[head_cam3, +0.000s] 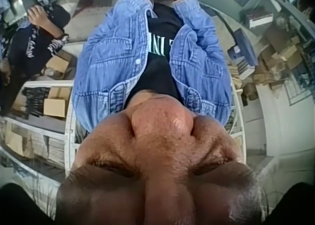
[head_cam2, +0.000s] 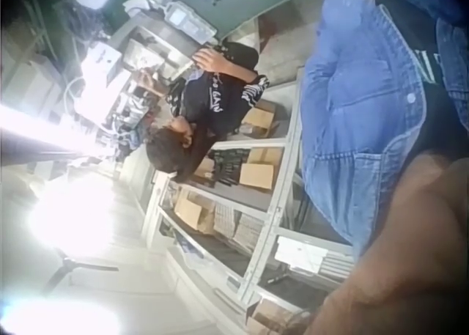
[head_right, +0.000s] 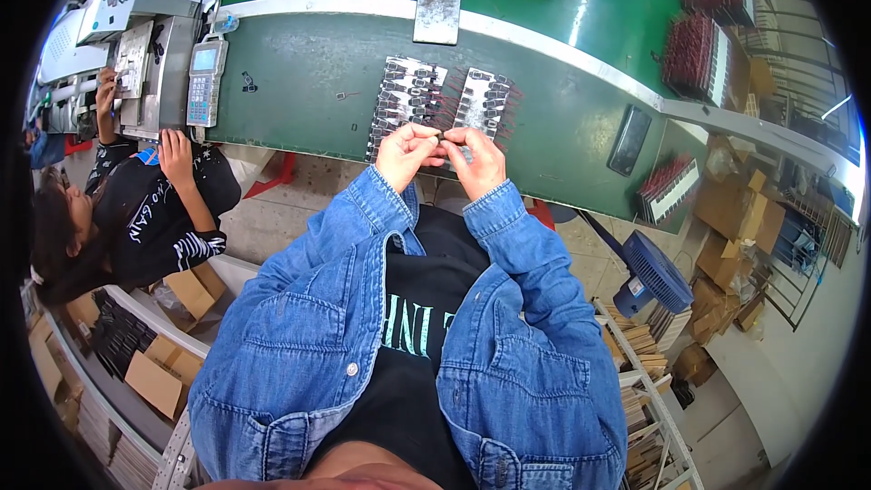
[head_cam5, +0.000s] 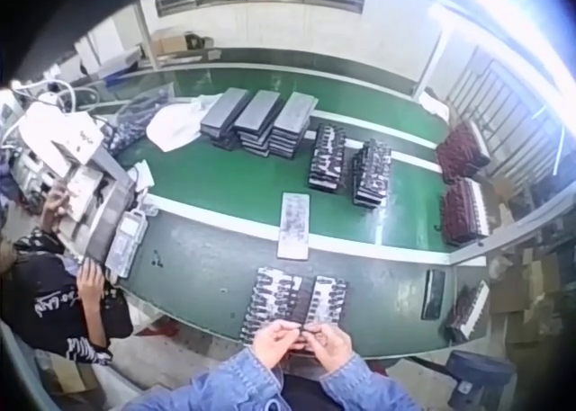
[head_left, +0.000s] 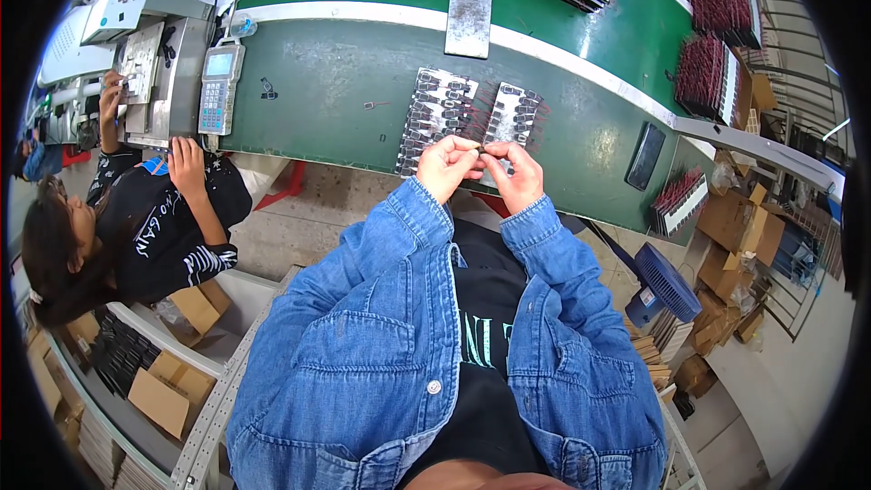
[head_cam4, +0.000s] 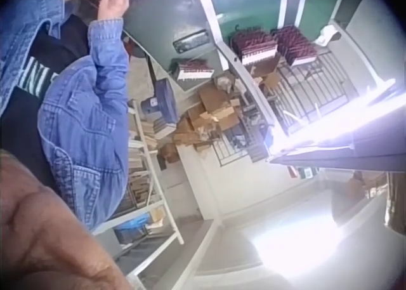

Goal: The person picks up small electronic components and presses them onto wire leads arranged in rows on a tray. They repeat this process for each component, occasionally moving the tray to reach the next row.

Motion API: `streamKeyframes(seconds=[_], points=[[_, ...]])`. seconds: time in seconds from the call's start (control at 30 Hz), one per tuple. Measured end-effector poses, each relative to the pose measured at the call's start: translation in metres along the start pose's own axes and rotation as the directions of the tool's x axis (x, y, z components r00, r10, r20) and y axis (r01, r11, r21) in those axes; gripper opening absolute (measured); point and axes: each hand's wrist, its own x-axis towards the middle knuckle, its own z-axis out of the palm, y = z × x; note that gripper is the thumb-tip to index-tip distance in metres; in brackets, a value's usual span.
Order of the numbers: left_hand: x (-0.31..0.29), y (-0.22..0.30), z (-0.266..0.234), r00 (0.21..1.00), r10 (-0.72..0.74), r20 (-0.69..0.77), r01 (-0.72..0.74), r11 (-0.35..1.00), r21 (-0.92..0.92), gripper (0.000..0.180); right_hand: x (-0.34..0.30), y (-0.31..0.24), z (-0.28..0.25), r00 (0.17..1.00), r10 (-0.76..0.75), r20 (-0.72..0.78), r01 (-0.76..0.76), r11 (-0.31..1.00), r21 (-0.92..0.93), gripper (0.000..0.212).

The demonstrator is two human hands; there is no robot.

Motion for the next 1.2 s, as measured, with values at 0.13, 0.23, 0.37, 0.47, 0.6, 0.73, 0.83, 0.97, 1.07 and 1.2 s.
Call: streamKeyframes(seconds=[0.13, 0.23, 0.37, 0.47, 0.6, 0.73, 0.83, 0.97, 1.07, 1.2], points=[[0.0, 0.002, 0.0, 1.0, -0.007, 0.001, 0.007, 1.0, 0.028, 0.014, 0.0, 0.003, 0.0, 0.997, 0.064, 0.037, -0.067, 0.994, 0.083, 0.013], [-0.001, 0.009, 0.002, 1.0, -0.028, -0.004, 0.028, 1.0, 0.009, 0.014, 0.001, 0.005, 0.0, 0.98, 0.18, 0.085, -0.194, 0.96, 0.202, 0.013], [0.0, 0.011, 0.0, 0.999, -0.047, -0.003, 0.047, 0.999, -0.012, 0.014, 0.003, 0.007, 0.0, 0.94, 0.303, 0.159, -0.341, 0.86, 0.38, 0.013], [0.001, 0.008, -0.003, 0.999, -0.042, -0.009, 0.042, 0.998, 0.043, 0.013, 0.004, 0.007, 0.001, 0.922, 0.336, 0.193, -0.387, 0.793, 0.47, 0.014], [0.0, 0.01, 0.001, 1.0, -0.012, -0.008, 0.012, 0.999, 0.033, 0.012, 0.007, 0.01, -0.001, 0.894, 0.371, 0.251, -0.447, 0.709, 0.546, 0.013], [-0.001, 0.008, 0.006, 0.998, 0.036, -0.046, -0.03, 0.992, 0.122, 0.013, 0.007, 0.009, 0.003, 0.875, 0.401, 0.271, -0.484, 0.722, 0.495, 0.015], [0.003, -0.002, 0.006, 0.987, 0.15, -0.062, -0.124, 0.945, 0.302, 0.014, 0.006, -0.001, 0.008, 0.986, 0.168, 0.023, -0.168, 0.986, 0.005, 0.016], [0.006, 0.01, -0.002, 0.989, 0.143, -0.042, -0.108, 0.886, 0.452, 0.018, 0.018, 0.012, -0.001, 0.999, 0.042, 0.031, -0.035, 0.977, -0.21, 0.014], [0.001, 0.017, -0.003, 0.984, 0.173, -0.05, -0.128, 0.866, 0.484, 0.021, 0.056, 0.032, -0.019, 0.986, 0.162, -0.023, -0.161, 0.934, -0.318, 0.011], [-0.005, 0.009, 0.0, 0.995, 0.104, 0.002, -0.09, 0.854, 0.513, 0.021, 0.083, 0.07, -0.02, 0.982, 0.158, -0.1, -0.186, 0.871, -0.455, 0.011]])
